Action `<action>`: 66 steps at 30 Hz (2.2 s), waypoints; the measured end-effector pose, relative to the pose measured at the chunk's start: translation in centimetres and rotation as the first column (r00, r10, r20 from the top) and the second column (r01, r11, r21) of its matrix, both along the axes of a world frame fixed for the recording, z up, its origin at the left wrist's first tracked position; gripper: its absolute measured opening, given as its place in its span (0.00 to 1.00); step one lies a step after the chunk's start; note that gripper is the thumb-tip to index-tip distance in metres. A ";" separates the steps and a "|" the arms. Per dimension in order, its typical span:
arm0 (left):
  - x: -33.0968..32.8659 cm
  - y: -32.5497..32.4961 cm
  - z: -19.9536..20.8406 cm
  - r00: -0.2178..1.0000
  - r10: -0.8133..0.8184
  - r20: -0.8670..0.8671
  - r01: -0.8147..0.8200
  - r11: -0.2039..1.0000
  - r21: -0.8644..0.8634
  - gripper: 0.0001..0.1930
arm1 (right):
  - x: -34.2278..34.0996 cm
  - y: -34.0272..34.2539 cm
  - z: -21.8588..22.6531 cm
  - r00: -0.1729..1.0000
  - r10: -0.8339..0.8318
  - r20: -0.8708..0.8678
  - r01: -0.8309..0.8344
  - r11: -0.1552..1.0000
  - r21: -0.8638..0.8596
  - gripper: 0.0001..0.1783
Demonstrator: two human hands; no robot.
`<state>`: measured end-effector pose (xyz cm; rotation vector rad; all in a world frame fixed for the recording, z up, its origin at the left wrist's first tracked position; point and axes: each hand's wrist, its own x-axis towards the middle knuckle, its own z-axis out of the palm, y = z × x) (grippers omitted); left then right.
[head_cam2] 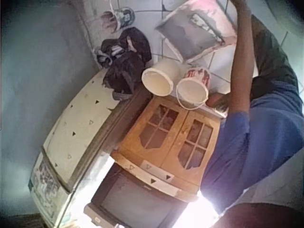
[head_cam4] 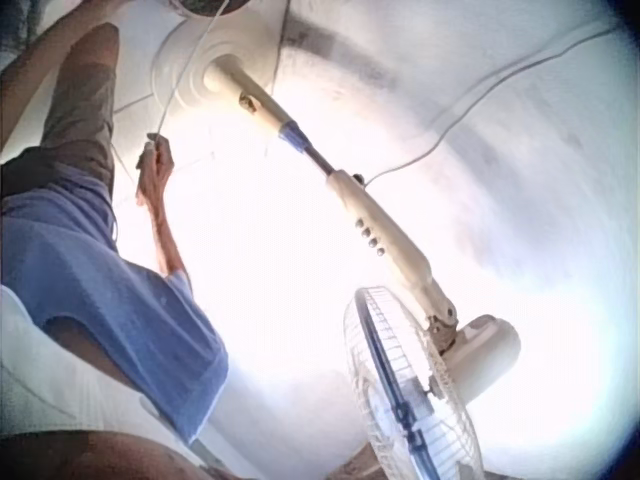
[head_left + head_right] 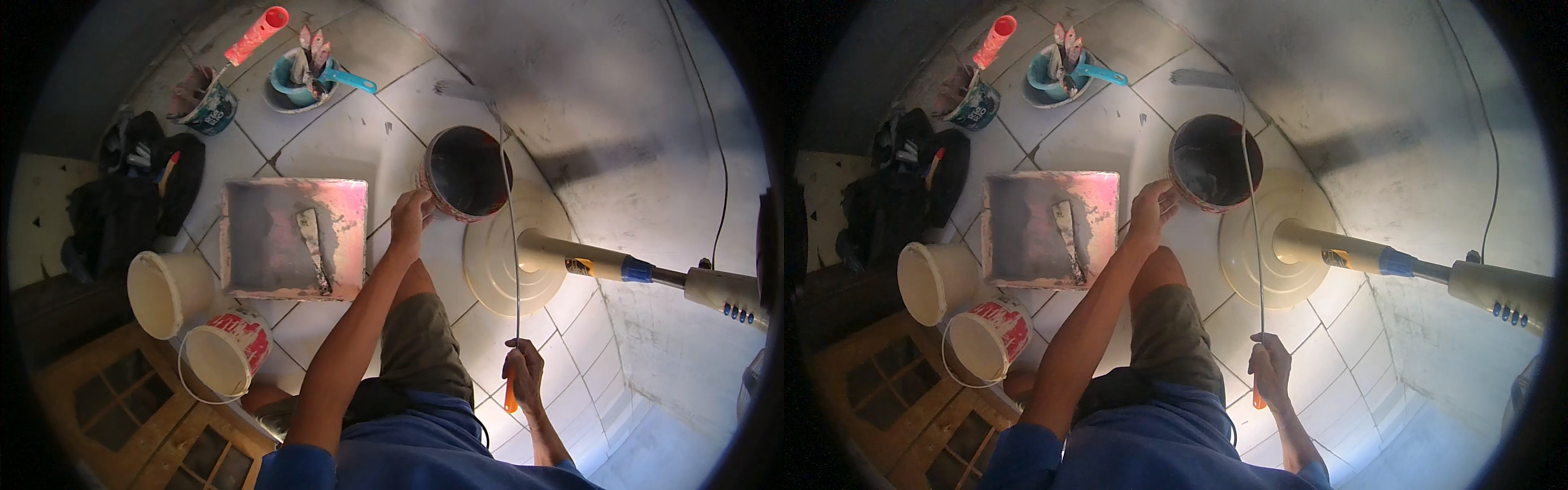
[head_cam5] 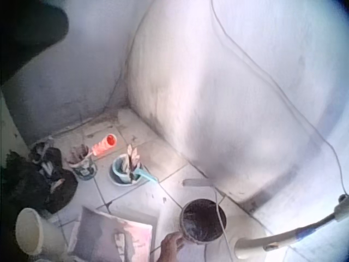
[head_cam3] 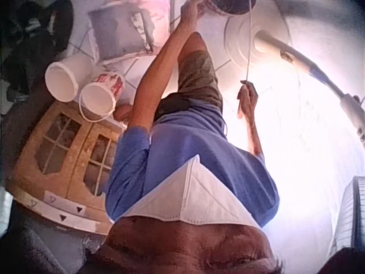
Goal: The person pours paint from a bucket into a tray, spreads it with a spatula, and handles a paint roller and brushes.
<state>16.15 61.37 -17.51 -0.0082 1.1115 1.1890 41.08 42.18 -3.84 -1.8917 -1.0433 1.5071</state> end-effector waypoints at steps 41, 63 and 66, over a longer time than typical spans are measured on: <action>-0.7 -3.7 3.0 0.969 0.112 -0.221 -0.094 0.991 0.092 0.12 | 8.0 -7.2 4.0 0.958 0.137 0.252 -0.138 0.990 -0.015 0.15; -4.3 1.9 0.1 0.895 0.087 -0.438 0.032 0.966 0.256 0.10 | 2.6 -5.8 4.8 0.991 0.014 0.135 -0.013 1.000 -0.002 0.15; -3.9 1.9 -1.3 0.971 0.166 -0.170 -0.125 0.966 0.228 0.08 | 1.7 -5.6 4.2 0.992 0.018 0.124 -0.019 1.000 0.007 0.14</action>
